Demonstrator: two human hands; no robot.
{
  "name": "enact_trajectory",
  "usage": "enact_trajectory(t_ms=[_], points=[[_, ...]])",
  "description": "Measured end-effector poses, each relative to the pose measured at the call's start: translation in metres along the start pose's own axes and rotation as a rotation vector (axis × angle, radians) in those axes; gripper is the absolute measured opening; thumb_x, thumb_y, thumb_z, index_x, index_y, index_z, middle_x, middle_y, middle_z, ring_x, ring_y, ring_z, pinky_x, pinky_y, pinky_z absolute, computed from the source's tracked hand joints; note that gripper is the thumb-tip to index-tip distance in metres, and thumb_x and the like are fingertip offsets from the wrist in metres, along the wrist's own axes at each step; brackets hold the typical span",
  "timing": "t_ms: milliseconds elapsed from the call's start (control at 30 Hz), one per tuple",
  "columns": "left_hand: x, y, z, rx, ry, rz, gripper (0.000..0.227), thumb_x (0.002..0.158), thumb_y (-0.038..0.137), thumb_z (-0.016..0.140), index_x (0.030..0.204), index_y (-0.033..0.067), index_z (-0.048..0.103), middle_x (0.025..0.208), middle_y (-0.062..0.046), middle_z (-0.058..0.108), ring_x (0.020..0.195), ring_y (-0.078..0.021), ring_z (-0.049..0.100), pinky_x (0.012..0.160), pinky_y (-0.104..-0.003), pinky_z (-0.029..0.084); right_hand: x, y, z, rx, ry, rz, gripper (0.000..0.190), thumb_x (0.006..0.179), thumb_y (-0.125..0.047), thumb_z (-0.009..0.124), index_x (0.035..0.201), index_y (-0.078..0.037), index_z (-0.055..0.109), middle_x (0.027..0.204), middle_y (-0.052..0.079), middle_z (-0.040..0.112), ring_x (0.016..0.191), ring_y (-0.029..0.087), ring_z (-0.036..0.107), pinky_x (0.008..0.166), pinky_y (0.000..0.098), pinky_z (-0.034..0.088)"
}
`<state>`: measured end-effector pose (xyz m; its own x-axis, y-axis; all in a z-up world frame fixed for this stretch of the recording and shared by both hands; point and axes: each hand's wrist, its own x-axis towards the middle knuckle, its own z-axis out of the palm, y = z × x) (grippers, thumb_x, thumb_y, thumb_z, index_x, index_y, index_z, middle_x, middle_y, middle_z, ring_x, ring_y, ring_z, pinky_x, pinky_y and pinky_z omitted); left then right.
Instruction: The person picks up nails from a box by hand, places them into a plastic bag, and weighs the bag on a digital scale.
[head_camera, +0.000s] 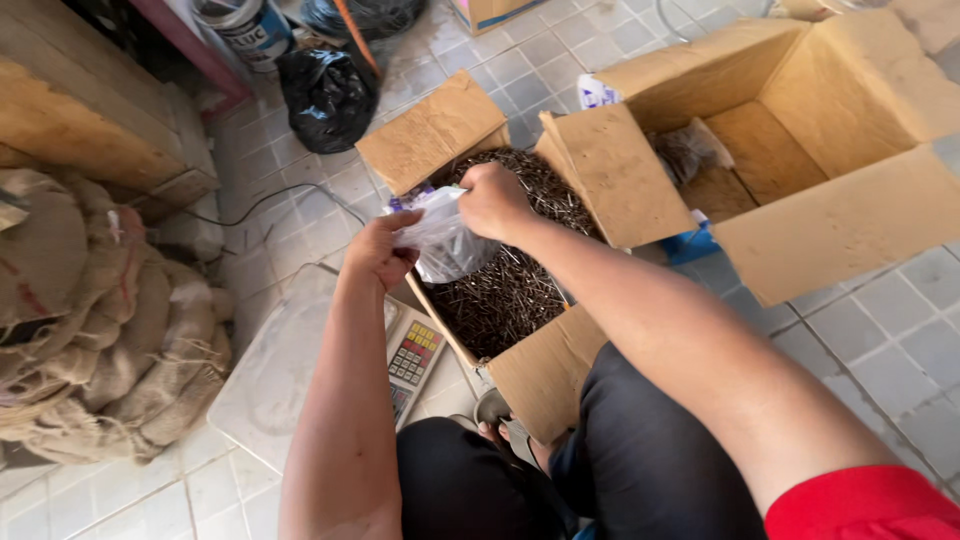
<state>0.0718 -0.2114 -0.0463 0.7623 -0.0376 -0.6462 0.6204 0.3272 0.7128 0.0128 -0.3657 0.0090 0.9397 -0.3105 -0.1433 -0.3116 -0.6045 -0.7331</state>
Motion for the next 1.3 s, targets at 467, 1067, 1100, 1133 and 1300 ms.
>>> enact_trajectory(t_ms=[467, 1067, 1100, 1133, 1300], points=[[-0.045, -0.046, 0.018, 1.453, -0.026, 0.25, 0.047, 0.068, 0.023, 0.057, 0.11, 0.0008, 0.055, 0.11, -0.017, 0.054, 0.101, -0.0326, 0.051, 0.082, -0.037, 0.042, -0.021, 0.042, -0.021, -0.389, -0.562, 0.041, 0.02, 0.071, -0.004, 0.048, 0.072, -0.001, 0.068, 0.063, 0.017, 0.064, 0.056, 0.028, 0.065, 0.053, 0.0336, 0.054], [-0.101, -0.03, 0.027, 1.877, -0.442, 0.724, 0.02, 0.088, 0.022, 0.049, 0.106, 0.0147, 0.05, 0.107, -0.014, 0.048, 0.103, -0.0339, 0.054, 0.082, -0.047, 0.051, 0.001, 0.06, -0.009, -0.044, -0.451, 0.208, 0.028, 0.076, -0.007, 0.047, 0.088, 0.012, 0.064, 0.069, 0.028, 0.058, 0.057, 0.037, 0.061, 0.043, 0.0408, 0.053], [-0.103, -0.032, 0.029, 1.923, -0.471, 0.741, 0.021, 0.085, 0.023, 0.054, 0.105, 0.0162, 0.054, 0.11, -0.013, 0.047, 0.104, -0.0343, 0.054, 0.083, -0.048, 0.05, -0.004, 0.051, -0.015, -0.057, -0.451, 0.229, 0.031, 0.078, -0.009, 0.046, 0.09, 0.012, 0.063, 0.073, 0.025, 0.059, 0.059, 0.034, 0.062, 0.047, 0.0349, 0.054], [-0.087, -0.044, 0.027, 1.921, -0.472, 0.738, 0.021, 0.085, 0.023, 0.054, 0.105, 0.0162, 0.054, 0.11, -0.013, 0.047, 0.104, -0.0343, 0.054, 0.083, -0.048, 0.05, -0.003, 0.05, -0.017, -0.058, -0.453, 0.231, 0.031, 0.078, -0.009, 0.046, 0.09, 0.012, 0.063, 0.073, 0.025, 0.059, 0.059, 0.034, 0.062, 0.047, 0.0349, 0.054], [-0.041, -0.074, 0.022, 1.873, -0.49, 0.609, 0.031, 0.081, 0.007, 0.051, 0.108, 0.02, 0.06, 0.102, -0.014, 0.058, 0.09, -0.0343, 0.063, 0.075, -0.042, 0.055, 0.001, 0.042, -0.025, -0.25, -0.58, 0.111, 0.025, 0.079, -0.006, 0.048, 0.091, 0.006, 0.066, 0.07, 0.025, 0.062, 0.054, 0.032, 0.062, 0.043, 0.0359, 0.055]])
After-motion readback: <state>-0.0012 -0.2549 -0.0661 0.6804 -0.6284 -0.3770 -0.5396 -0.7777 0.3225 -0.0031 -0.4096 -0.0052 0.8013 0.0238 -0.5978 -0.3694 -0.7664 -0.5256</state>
